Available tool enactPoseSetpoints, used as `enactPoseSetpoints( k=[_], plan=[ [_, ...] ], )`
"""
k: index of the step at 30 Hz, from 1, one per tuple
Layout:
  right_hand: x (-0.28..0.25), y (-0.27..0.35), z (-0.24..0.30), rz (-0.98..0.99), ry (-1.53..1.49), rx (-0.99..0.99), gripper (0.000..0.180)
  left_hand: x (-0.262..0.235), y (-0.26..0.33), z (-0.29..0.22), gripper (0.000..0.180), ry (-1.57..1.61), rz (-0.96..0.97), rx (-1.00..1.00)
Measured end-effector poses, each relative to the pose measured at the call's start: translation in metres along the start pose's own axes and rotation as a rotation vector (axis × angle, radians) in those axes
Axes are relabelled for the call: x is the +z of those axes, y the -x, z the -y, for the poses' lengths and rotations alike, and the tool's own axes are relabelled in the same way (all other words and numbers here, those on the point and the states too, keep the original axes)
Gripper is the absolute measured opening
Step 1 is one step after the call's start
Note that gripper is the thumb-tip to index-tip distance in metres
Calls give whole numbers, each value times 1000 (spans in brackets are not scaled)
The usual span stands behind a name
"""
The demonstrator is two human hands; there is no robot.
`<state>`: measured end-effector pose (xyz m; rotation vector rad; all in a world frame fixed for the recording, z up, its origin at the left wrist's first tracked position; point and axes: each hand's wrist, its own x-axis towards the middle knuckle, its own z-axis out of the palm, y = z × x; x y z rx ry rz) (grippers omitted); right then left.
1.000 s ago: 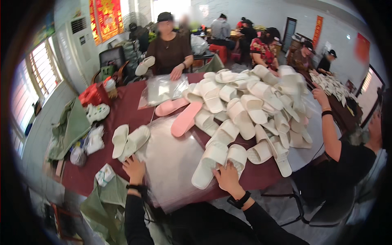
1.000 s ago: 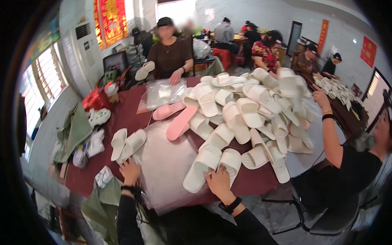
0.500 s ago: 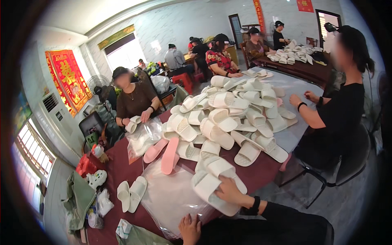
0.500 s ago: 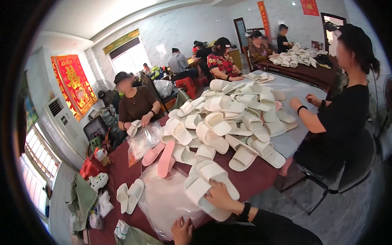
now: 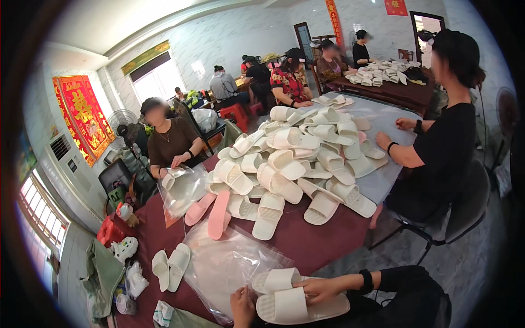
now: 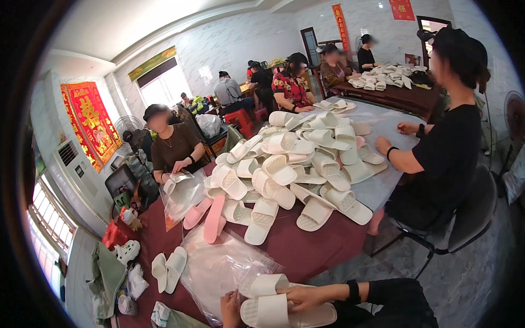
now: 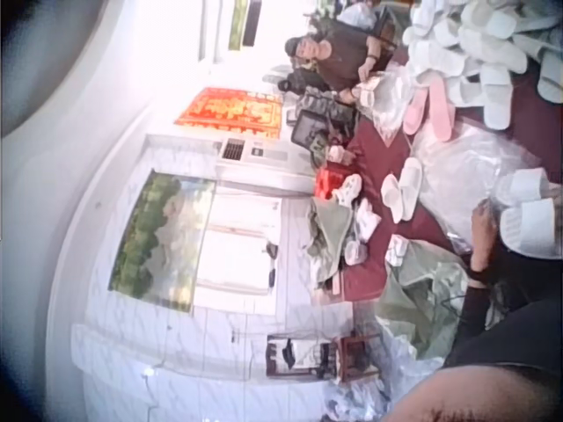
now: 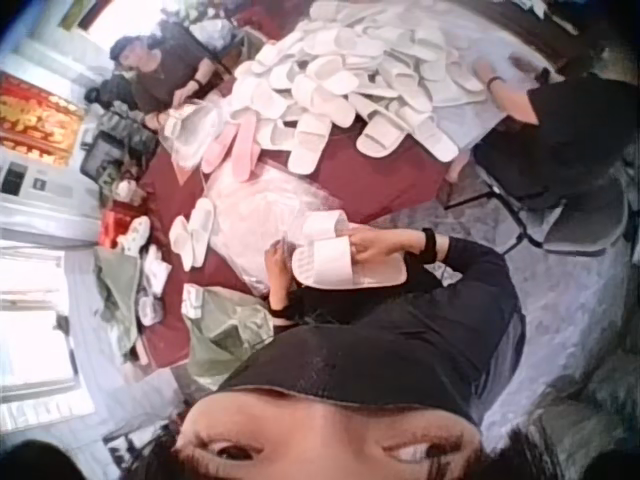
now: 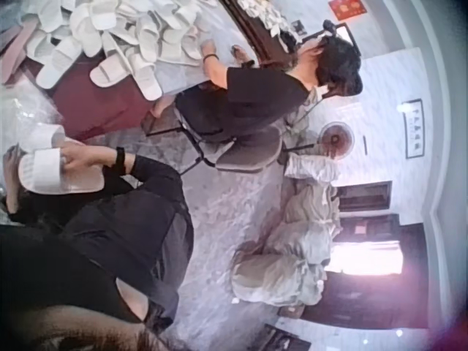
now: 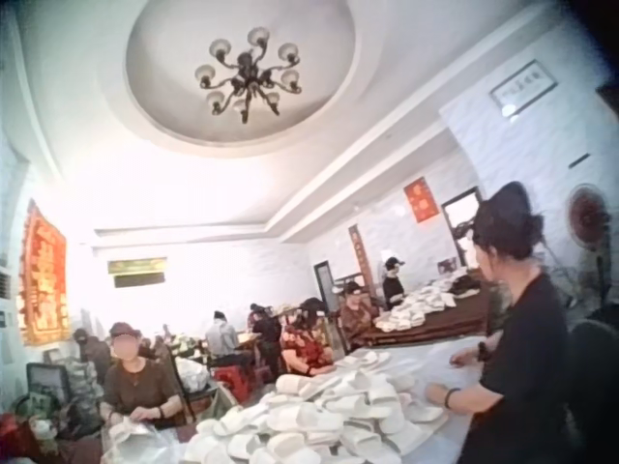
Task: Packing finished slippers into plastic bags at a manufacturing workstation.
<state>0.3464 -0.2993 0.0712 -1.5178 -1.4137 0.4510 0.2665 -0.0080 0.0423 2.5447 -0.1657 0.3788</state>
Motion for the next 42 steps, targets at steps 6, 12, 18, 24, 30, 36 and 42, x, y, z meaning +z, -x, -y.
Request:
enactPoseSetpoints(
  k=[6, 12, 18, 24, 30, 36, 42],
  plan=[
    [-1, -6, 25, 190, -13, -54, 44, 0, 2, 10, 43, -118, -129, -31],
    [7, -14, 12, 367, -78, -64, 51, -20, -2, 4, 32, -130, -47, -16],
    [21, -21, 3, 398, 110, -9, 48, -27, -4, -5, 33, -61, -22, -179],
    [23, -35, 12, 197, 405, 188, 40, -32, -9, -23, 39, 1, -26, -261],
    [34, -54, 16, -9, 679, 156, 41, -14, -4, -13, 42, -129, -157, -75],
    [47, -71, -4, -83, 770, 192, 42, -18, -9, -32, 47, -308, -159, 36],
    [50, -77, -3, -156, 706, 301, 39, -5, 0, -29, 51, -161, -91, -175]
  ],
)
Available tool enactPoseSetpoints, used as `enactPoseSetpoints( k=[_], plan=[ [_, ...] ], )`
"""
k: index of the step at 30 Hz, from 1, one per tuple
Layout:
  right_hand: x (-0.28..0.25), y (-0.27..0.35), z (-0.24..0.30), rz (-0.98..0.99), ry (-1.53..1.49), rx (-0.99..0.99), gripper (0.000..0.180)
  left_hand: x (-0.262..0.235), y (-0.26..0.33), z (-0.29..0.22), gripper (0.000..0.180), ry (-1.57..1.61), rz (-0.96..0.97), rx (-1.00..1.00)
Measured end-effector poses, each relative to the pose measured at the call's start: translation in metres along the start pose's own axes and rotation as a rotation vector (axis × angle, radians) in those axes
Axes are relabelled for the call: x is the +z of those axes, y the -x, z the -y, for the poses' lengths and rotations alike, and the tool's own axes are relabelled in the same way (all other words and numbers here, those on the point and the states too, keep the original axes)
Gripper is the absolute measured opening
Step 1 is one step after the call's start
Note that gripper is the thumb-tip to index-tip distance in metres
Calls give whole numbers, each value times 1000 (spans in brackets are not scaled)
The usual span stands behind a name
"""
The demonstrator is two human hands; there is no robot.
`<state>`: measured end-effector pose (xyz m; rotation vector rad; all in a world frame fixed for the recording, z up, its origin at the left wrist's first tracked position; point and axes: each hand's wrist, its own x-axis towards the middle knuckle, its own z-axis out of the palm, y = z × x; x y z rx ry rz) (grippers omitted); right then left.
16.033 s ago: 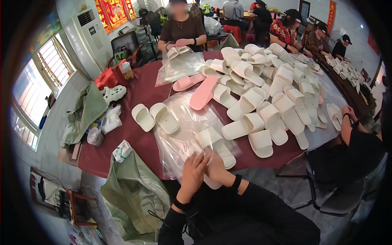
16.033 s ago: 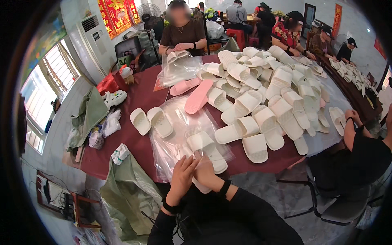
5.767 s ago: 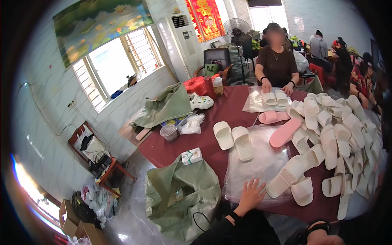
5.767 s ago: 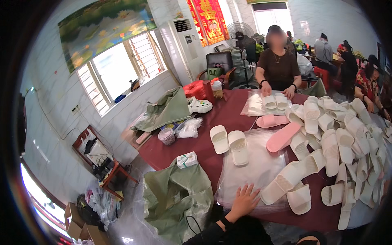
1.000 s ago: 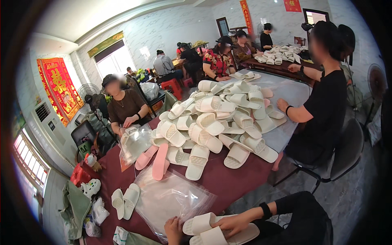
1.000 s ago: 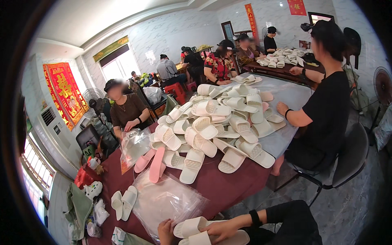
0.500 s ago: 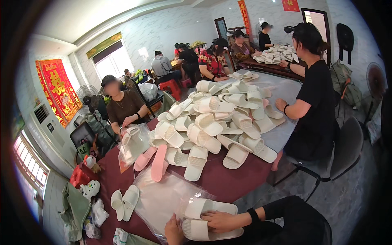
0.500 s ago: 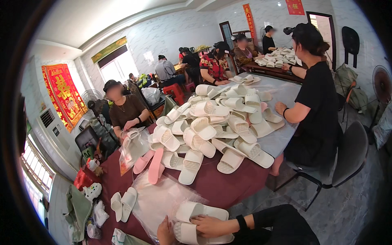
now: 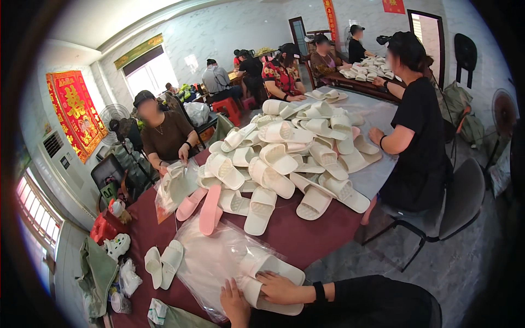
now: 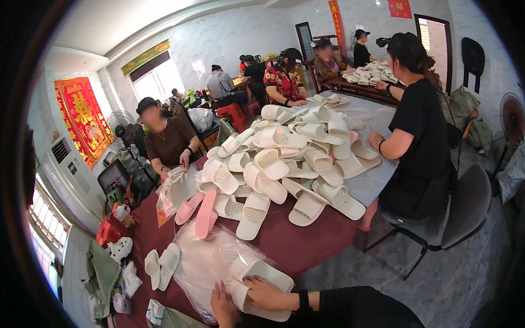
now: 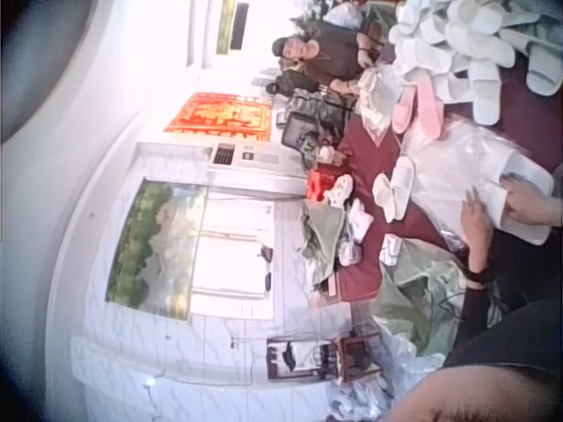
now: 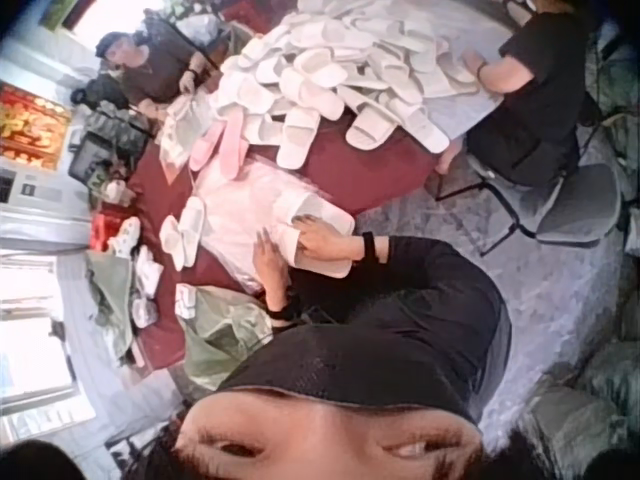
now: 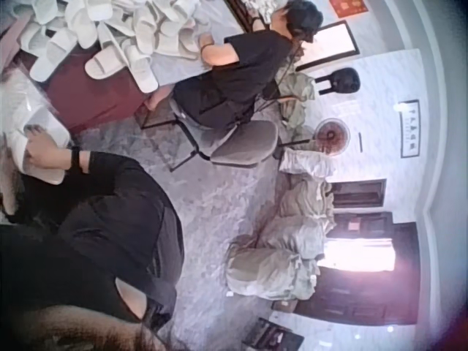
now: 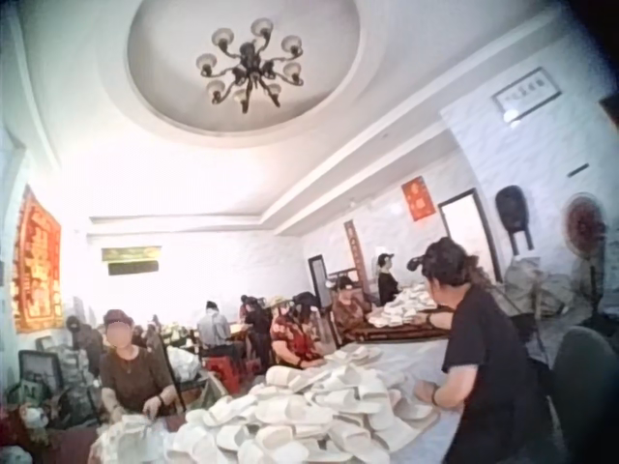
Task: Packing finished slippers into plastic bags at a manufacturing workstation.
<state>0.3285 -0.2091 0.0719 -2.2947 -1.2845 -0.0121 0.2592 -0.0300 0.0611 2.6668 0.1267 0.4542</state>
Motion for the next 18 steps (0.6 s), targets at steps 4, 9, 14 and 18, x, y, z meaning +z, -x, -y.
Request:
enactPoseSetpoints(
  k=[4, 9, 14, 18],
  plan=[
    [11, -6, 3, -115, 22, -18, 37, -2, -3, -22, 45, -223, -105, 27],
    [7, -8, 10, -76, 21, 63, 32, 1, 3, -44, 48, -116, -105, 28],
    [28, -1, -4, -264, 28, 120, 28, 3, 10, -73, 49, -244, -40, 62],
    [21, -2, -4, -163, -42, 149, 33, 3, 17, -71, 51, -348, -78, 180]
  ],
)
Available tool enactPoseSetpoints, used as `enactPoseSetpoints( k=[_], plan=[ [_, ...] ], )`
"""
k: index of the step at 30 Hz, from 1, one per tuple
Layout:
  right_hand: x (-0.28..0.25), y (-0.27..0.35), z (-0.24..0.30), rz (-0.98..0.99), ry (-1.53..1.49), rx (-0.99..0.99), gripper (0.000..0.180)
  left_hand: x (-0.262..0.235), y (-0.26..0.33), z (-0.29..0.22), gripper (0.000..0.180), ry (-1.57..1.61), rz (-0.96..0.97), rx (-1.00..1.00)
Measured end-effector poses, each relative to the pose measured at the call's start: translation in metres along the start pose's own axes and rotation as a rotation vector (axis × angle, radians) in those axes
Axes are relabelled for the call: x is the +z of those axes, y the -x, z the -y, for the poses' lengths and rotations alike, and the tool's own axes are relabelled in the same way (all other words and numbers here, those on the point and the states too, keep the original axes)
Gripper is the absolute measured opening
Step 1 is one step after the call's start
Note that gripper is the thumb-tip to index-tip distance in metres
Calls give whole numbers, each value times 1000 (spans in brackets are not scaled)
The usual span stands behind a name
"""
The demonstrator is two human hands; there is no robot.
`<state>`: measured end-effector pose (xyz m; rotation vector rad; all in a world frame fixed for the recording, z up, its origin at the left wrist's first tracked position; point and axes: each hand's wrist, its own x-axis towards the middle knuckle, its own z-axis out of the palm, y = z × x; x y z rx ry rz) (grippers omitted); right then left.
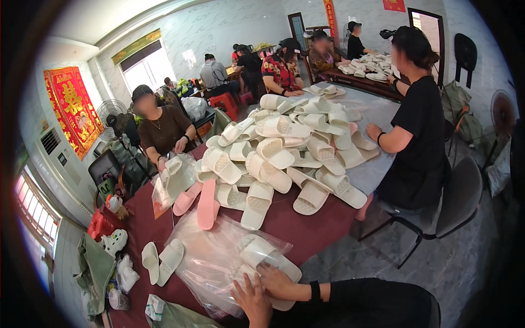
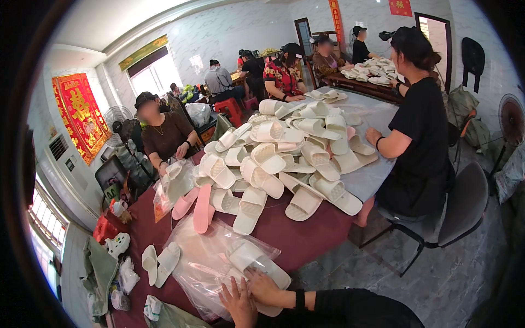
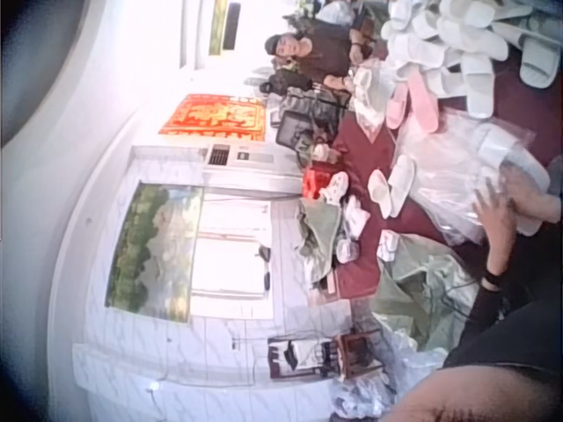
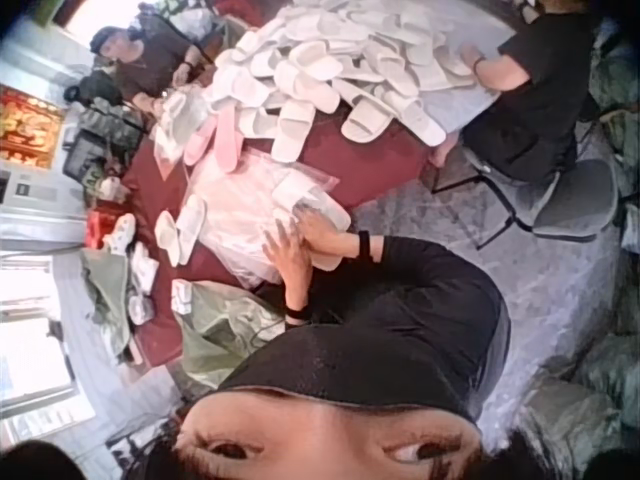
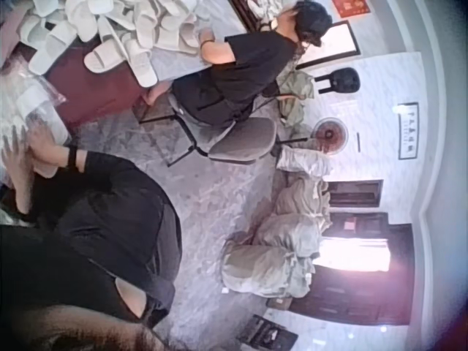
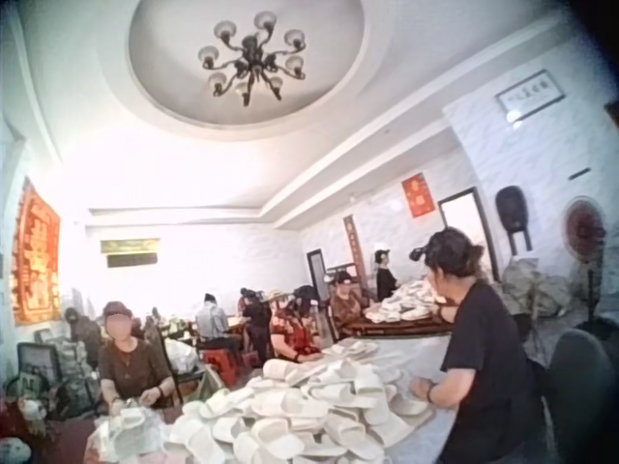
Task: Packing finished slippers into plastic bags at a manufacturing workstation.
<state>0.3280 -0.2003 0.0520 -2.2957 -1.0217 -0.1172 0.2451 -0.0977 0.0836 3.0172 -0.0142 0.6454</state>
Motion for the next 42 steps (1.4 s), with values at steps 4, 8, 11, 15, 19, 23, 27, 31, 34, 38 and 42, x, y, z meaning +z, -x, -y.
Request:
enactPoseSetpoints(
  k=[4, 8, 11, 15, 19, 23, 27, 31, 34, 38, 42],
  plan=[
    [-5, -7, -5, -113, -69, -89, 45, -5, 0, 0, 52, 167, 62, -1],
    [-7, -6, -3, -312, -346, -30, 51, -31, -8, -15, 55, 156, -8, 71],
    [-1, -1, -7, -304, -244, -87, 48, -45, -15, -22, 49, 126, -82, 142],
    [2, 2, -17, -174, -87, -144, 46, -23, -9, -10, 42, 201, 54, 103],
    [10, 5, -19, -122, -101, -49, 46, -19, -6, -3, 52, 356, 116, 103],
    [18, -3, -19, -145, -88, 19, 47, -21, -11, -2, 55, 388, 148, 48],
    [27, -15, -15, -302, 193, -160, 42, -16, -3, 3, 55, 473, 131, 9],
    [26, -13, -9, -146, -105, 61, 45, -14, 3, 9, 60, 362, 44, -36],
    [-1, -14, 2, -149, -59, -36, 41, -9, 12, 14, 65, 309, -139, -158],
    [-18, -22, 6, -272, -224, -38, 32, -1, 11, 20, 67, 439, -381, -315],
    [-19, -27, 6, -269, -172, -17, 38, 15, 16, 31, 60, 1063, -173, -430]
  ],
)
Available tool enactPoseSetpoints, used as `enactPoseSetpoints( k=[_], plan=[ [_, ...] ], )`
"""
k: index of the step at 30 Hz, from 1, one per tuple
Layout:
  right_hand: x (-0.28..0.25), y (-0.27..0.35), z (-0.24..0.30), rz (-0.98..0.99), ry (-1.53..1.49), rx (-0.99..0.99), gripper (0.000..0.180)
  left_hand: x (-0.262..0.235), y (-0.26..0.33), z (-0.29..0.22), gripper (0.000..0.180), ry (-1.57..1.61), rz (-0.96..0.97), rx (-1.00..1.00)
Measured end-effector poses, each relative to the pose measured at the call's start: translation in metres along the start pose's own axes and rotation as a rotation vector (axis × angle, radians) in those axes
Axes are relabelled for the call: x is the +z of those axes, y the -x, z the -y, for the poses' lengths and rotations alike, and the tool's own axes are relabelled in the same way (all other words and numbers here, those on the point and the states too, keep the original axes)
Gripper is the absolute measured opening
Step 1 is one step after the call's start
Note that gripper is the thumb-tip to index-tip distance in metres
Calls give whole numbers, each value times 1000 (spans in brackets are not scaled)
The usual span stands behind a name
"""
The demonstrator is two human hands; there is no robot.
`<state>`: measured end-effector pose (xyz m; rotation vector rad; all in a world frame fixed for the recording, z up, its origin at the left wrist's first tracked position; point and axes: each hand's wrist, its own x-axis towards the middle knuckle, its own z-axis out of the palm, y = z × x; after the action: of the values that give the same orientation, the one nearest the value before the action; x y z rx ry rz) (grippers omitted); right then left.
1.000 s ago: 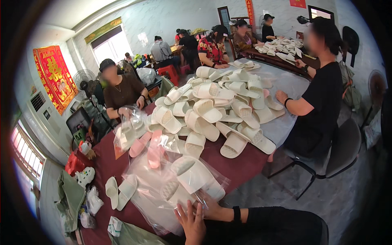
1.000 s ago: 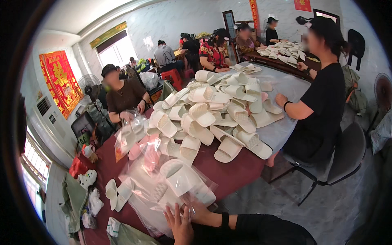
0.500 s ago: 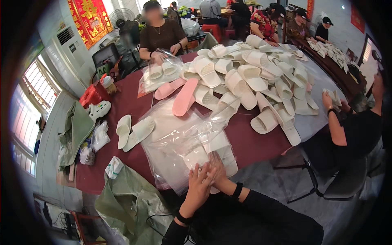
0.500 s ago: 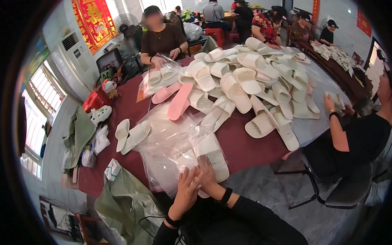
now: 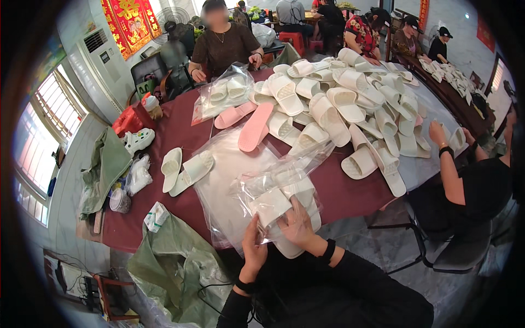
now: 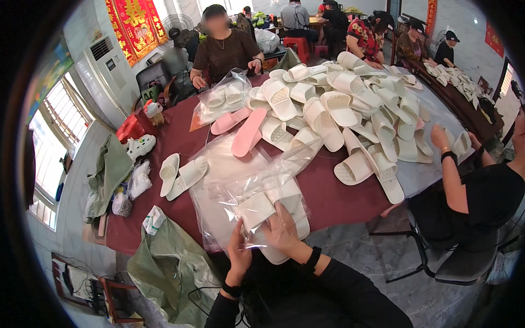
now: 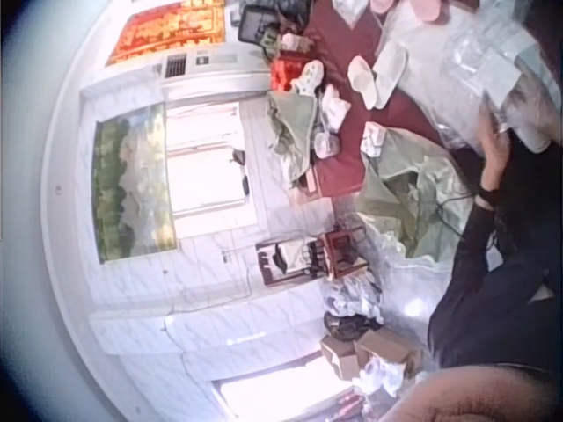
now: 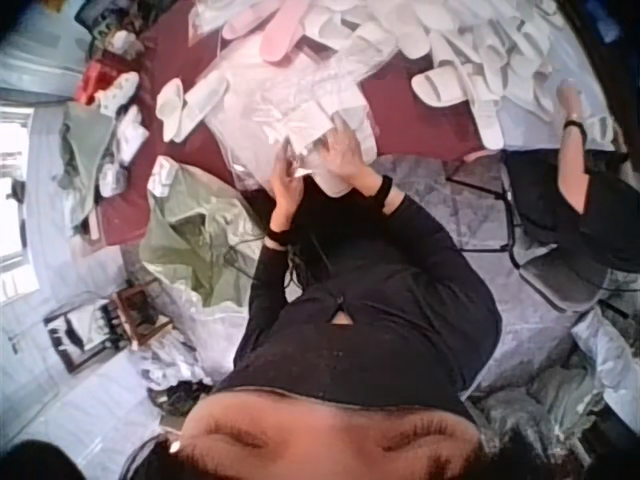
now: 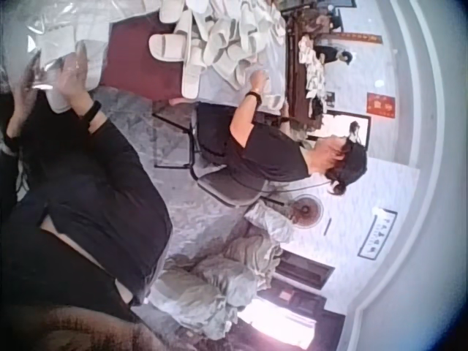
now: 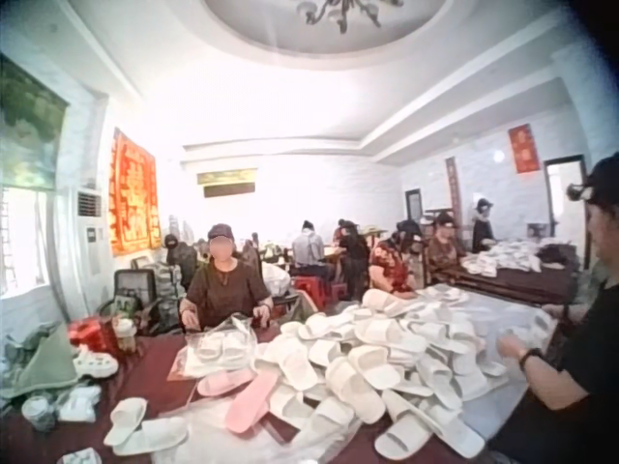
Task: Packing finished slippers into plastic bags at a manufacturing workstation.
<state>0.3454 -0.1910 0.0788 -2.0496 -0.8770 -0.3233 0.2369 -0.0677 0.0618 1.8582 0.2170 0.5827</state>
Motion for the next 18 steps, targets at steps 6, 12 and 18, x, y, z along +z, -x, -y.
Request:
enactPoseSetpoints(
  k=[6, 12, 18],
  plan=[
    [3, -8, -3, 10, 134, -49, 37, 4, 0, 16, 58, 14, -48, -100],
    [14, -7, -21, -102, 44, -105, 43, 1, 5, -2, 37, -170, 89, -136],
    [-4, -4, -26, 141, -30, -92, 47, -42, -18, -66, 52, -362, 699, -229]
  ],
)
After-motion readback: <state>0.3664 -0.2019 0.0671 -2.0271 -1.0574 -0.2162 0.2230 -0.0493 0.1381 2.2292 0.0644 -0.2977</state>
